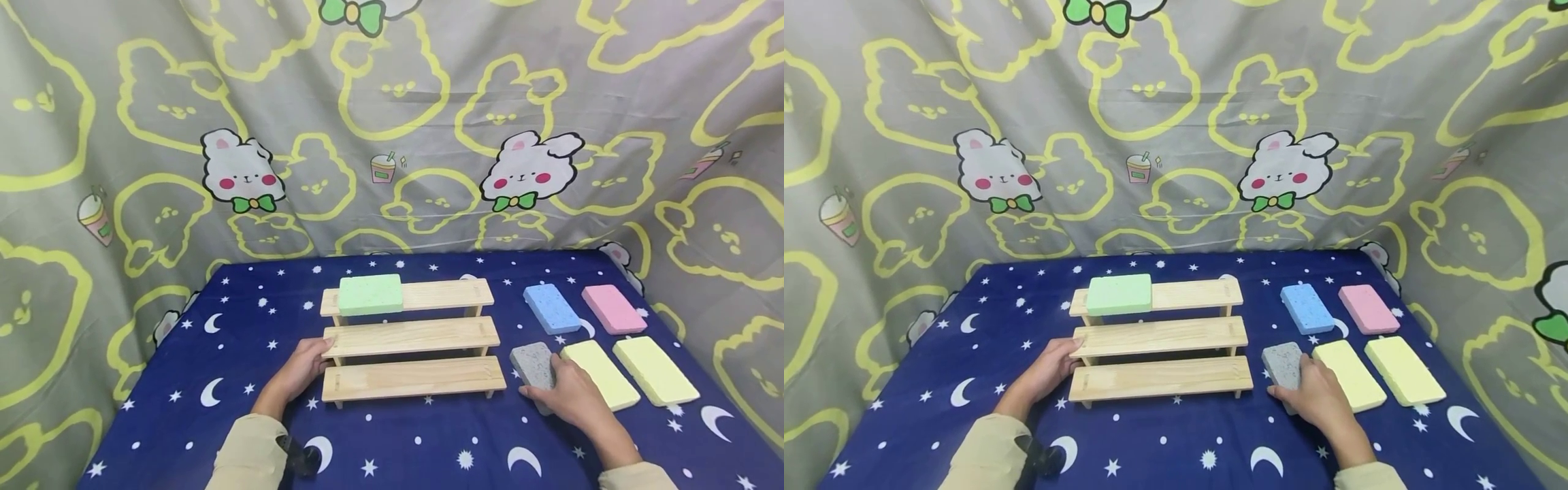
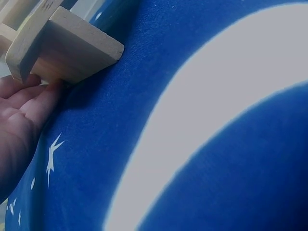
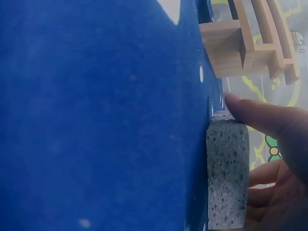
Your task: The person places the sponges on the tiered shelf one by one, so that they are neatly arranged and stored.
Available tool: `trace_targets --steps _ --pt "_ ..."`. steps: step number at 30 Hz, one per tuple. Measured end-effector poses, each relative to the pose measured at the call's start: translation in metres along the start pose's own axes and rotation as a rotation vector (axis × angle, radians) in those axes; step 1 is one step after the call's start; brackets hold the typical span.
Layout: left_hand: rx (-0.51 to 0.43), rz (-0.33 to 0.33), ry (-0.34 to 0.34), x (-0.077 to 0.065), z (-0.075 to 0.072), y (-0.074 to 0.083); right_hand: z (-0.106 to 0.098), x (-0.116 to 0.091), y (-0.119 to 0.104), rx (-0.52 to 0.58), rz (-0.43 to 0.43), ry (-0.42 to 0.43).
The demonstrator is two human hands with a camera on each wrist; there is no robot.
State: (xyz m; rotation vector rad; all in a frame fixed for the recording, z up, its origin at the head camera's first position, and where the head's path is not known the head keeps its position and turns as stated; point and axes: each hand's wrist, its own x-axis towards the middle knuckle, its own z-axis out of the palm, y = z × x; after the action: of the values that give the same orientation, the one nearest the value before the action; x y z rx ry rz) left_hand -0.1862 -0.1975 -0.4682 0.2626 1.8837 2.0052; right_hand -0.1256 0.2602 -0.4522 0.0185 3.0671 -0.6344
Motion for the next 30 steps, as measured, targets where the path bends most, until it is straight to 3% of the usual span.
trace_targets --steps 11,30 --pt "-0.009 0.018 -0.009 -0.001 -0.001 -0.001 -0.017 0.008 -0.003 0.039 -0.1 0.002" --pt "-0.03 0.022 -0.01 0.0 -0.002 -0.001 -0.078 0.037 -0.035 -0.01 -0.217 0.056"
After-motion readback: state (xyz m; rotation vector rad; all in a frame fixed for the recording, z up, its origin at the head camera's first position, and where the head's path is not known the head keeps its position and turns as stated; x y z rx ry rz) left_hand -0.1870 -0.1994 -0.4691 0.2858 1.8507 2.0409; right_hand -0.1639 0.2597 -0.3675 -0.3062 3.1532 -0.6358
